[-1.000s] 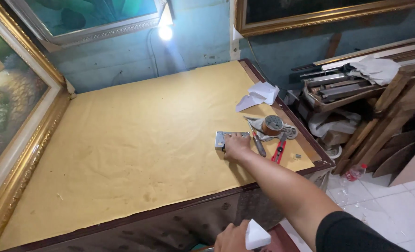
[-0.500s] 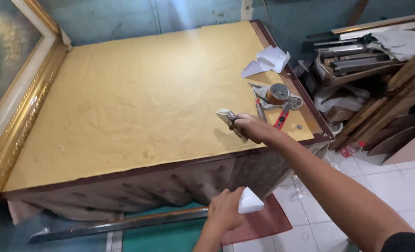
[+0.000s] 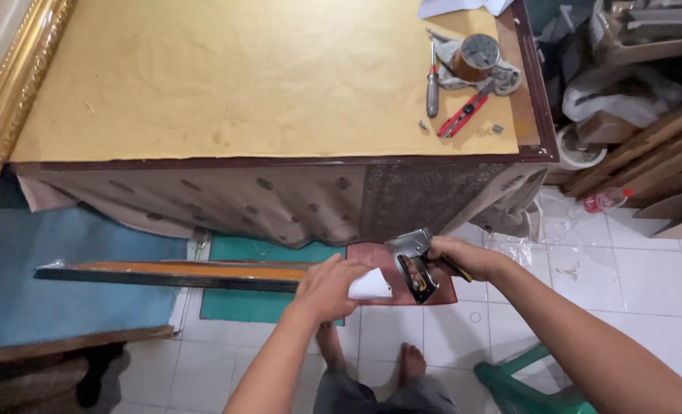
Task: Folding paper into protective corners and stapling them onto the edges of a picture frame for protection.
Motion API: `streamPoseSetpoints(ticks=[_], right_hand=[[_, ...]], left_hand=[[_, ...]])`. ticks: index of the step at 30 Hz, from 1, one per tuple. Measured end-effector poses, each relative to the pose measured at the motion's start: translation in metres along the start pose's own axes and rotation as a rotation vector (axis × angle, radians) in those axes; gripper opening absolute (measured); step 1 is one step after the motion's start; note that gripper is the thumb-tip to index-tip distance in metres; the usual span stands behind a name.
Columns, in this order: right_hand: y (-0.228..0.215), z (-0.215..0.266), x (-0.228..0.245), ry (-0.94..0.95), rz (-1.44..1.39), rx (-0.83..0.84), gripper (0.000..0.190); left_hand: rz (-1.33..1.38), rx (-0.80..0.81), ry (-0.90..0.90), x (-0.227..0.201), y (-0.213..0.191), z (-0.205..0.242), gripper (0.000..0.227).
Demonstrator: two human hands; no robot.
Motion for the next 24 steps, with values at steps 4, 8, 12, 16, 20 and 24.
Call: streamPoseSetpoints(ticks=[4,8,12,16,20,24], right_hand=[[0.050,0.076,0.033,0.157,-0.012,0.186,0.022],[0.035,0.064,0.003,0.219,0.193,0.227,0.032],[0.072,0.094,0.016,0.257,0.274,0.307,0.036],[0.081,0.077,-0.003,0.357,0.351,0.472,0.038],[0.103,0.086,0.007,0.403,0.518,0.587,0.040],[0.112,0.076,0.002,0.431,0.672,0.594,0.041]], left_hand=[[-0.009,-0.059,0.046,0.001,0.022,0.018,0.024],[-0.047,-0.076,0.040,-0.001,0.040,0.044,0.019],[-0.040,-0.082,0.048,-0.010,0.054,0.067,0.025],[0.001,-0.075,0.041,-0.014,0.061,0.083,0.026],[-0.020,-0.058,0.038,-0.016,0.070,0.091,0.027],[-0.010,-0.035,0.014,-0.019,0.074,0.096,0.028]])
Point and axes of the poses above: each hand's wrist, its own z-axis away from the middle knuckle, its own y-axis out of the palm, x = y × z, the point moved 2 cm from there along -z, towards the middle knuckle, and after that the axes turned 3 degrees about -x, right-handed, at the moved point
